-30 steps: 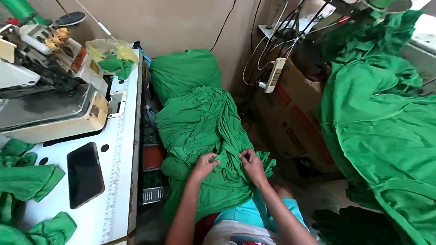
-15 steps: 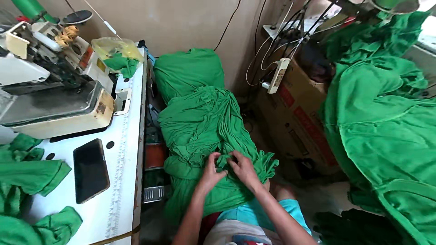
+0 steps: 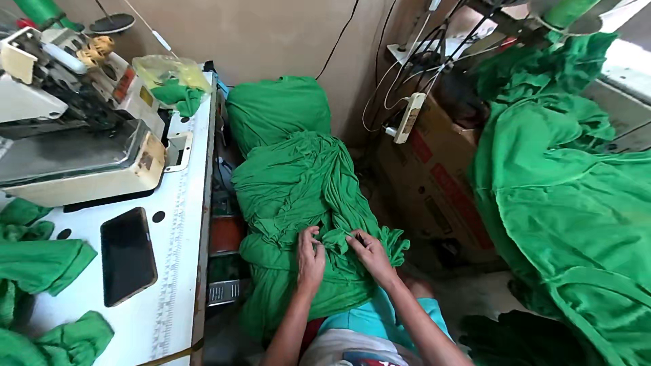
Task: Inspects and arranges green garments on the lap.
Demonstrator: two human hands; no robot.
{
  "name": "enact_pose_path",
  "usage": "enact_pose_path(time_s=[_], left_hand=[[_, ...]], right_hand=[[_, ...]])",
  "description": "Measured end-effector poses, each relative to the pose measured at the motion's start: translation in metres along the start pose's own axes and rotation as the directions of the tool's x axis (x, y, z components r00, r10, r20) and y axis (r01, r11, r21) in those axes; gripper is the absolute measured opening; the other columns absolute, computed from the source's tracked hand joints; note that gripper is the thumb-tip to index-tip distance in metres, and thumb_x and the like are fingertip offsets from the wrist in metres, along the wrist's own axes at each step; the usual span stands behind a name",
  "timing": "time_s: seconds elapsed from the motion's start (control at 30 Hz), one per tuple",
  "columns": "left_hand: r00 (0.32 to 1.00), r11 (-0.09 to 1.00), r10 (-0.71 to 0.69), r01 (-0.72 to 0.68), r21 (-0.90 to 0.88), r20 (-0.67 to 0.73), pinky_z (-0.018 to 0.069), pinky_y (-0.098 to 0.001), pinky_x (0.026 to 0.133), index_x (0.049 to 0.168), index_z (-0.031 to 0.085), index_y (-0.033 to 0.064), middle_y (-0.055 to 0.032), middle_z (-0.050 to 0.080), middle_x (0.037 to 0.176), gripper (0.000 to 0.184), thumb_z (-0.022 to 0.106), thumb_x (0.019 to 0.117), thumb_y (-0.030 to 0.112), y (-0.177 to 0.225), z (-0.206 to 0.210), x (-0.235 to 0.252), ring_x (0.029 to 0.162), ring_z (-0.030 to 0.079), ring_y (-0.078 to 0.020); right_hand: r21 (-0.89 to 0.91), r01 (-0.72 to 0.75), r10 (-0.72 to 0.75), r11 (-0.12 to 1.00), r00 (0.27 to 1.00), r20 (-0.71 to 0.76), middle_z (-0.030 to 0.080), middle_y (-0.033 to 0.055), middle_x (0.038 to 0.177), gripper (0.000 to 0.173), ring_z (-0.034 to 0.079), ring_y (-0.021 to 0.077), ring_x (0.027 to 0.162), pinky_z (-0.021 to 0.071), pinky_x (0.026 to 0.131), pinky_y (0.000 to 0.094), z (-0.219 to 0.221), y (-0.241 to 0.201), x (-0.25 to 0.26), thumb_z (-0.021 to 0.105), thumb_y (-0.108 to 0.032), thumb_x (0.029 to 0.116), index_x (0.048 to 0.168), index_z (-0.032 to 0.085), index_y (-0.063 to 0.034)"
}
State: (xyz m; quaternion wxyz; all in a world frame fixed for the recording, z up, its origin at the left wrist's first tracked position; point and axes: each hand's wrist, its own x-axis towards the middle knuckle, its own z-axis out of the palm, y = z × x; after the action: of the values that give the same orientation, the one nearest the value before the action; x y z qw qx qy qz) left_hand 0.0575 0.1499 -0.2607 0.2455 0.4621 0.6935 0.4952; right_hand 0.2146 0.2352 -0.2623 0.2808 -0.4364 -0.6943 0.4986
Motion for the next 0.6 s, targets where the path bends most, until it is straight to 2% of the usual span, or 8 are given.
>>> enact_pose_path(time_s=[0.1, 0.13, 0.23, 0.37, 0.43, 0.5, 0.53, 0.6], left_hand=[[0.997, 0.995, 0.066, -0.069, 0.077, 0.045, 0.0560, -0.0401, 0.088, 0.129, 0.059, -0.0061, -0.0229, 0.063, 0.125, 0.041, 0.065, 0.0982, 0.021, 0.009, 0.000, -0.002, 0.102, 0.066, -0.0278], [0.995, 0.993, 0.053, -0.061, 0.098, 0.081, 0.0559, -0.0404, 0.090, 0.128, 0.061, -0.0056, -0.0225, 0.064, 0.124, 0.040, 0.065, 0.0988, 0.022, 0.010, 0.001, -0.002, 0.103, 0.067, -0.0279], [0.995, 0.998, 0.009, -0.016, 0.066, 0.095, 0.0570, -0.0378, 0.090, 0.114, 0.071, -0.0038, -0.0182, 0.070, 0.112, 0.023, 0.057, 0.1023, 0.011, 0.005, 0.001, -0.004, 0.097, 0.069, -0.0232], [0.995, 0.993, -0.007, 0.019, -0.119, 0.099, 0.0592, -0.0275, 0.080, 0.107, 0.072, -0.0032, -0.0117, 0.070, 0.101, 0.018, 0.059, 0.1008, 0.007, -0.004, -0.017, -0.016, 0.084, 0.069, -0.0118], [0.989, 0.978, -0.021, 0.050, -0.201, 0.144, 0.0584, -0.0257, 0.078, 0.107, 0.069, -0.0049, -0.0096, 0.069, 0.097, 0.016, 0.059, 0.1007, 0.006, -0.006, -0.027, -0.024, 0.081, 0.067, -0.0092], [0.982, 0.963, -0.055, 0.100, -0.249, 0.180, 0.0569, -0.0241, 0.076, 0.107, 0.068, -0.0057, -0.0074, 0.069, 0.093, 0.016, 0.059, 0.1005, 0.006, -0.005, -0.032, -0.033, 0.078, 0.065, -0.0071], [0.981, 0.958, -0.066, 0.114, -0.263, 0.183, 0.0561, -0.0231, 0.074, 0.106, 0.068, -0.0056, -0.0066, 0.068, 0.091, 0.016, 0.059, 0.1000, 0.006, -0.004, -0.033, -0.037, 0.077, 0.064, -0.0061], [0.982, 0.954, -0.071, 0.118, -0.275, 0.173, 0.0550, -0.0219, 0.072, 0.104, 0.068, -0.0047, -0.0052, 0.068, 0.089, 0.014, 0.060, 0.0988, 0.005, -0.006, -0.030, -0.041, 0.075, 0.063, -0.0049]], right_hand=[[-0.105, 0.048, -0.043, 0.993, 0.998, 0.050, 0.067, 0.0073, 0.088, 0.027, 0.062, 0.0120, 0.078, 0.0525, 0.076, 0.0334, 0.002, -0.004, -0.002, 0.054, -0.023, 0.1046, 0.110, 0.069, -0.0019], [-0.147, 0.066, -0.057, 0.987, 0.996, 0.066, 0.069, 0.0099, 0.092, 0.028, 0.064, 0.0153, 0.081, 0.0540, 0.078, 0.0366, 0.003, -0.006, -0.003, 0.055, -0.024, 0.1045, 0.111, 0.069, -0.0015], [-0.276, 0.128, -0.099, 0.953, 0.988, 0.118, 0.071, 0.0157, 0.106, 0.028, 0.069, 0.0240, 0.093, 0.0559, 0.086, 0.0436, 0.005, -0.009, -0.007, 0.056, -0.023, 0.1046, 0.113, 0.070, -0.0005], [-0.373, 0.168, -0.110, 0.913, 0.979, 0.173, 0.071, 0.0160, 0.115, 0.025, 0.070, 0.0292, 0.102, 0.0558, 0.090, 0.0506, 0.001, -0.005, -0.013, 0.060, -0.020, 0.1018, 0.115, 0.072, -0.0031], [-0.368, 0.170, -0.119, 0.914, 0.980, 0.158, 0.069, 0.0162, 0.118, 0.032, 0.069, 0.0302, 0.103, 0.0562, 0.089, 0.0511, 0.002, -0.007, -0.018, 0.064, -0.027, 0.0996, 0.121, 0.069, -0.0033], [-0.370, 0.181, -0.151, 0.911, 0.983, 0.108, 0.067, 0.0180, 0.120, 0.050, 0.069, 0.0308, 0.101, 0.0573, 0.086, 0.0505, 0.006, -0.014, -0.026, 0.068, -0.036, 0.0973, 0.130, 0.058, 0.0002], [-0.376, 0.207, -0.192, 0.903, 0.978, 0.076, 0.068, 0.0188, 0.116, 0.051, 0.070, 0.0305, 0.095, 0.0584, 0.082, 0.0491, 0.009, -0.015, -0.029, 0.066, -0.035, 0.0980, 0.131, 0.056, 0.0026], [-0.407, 0.294, -0.309, 0.865, 0.951, 0.030, 0.069, 0.0180, 0.102, 0.041, 0.069, 0.0278, 0.081, 0.0589, 0.072, 0.0440, 0.014, -0.016, -0.033, 0.060, -0.029, 0.1008, 0.124, 0.057, 0.0048]])
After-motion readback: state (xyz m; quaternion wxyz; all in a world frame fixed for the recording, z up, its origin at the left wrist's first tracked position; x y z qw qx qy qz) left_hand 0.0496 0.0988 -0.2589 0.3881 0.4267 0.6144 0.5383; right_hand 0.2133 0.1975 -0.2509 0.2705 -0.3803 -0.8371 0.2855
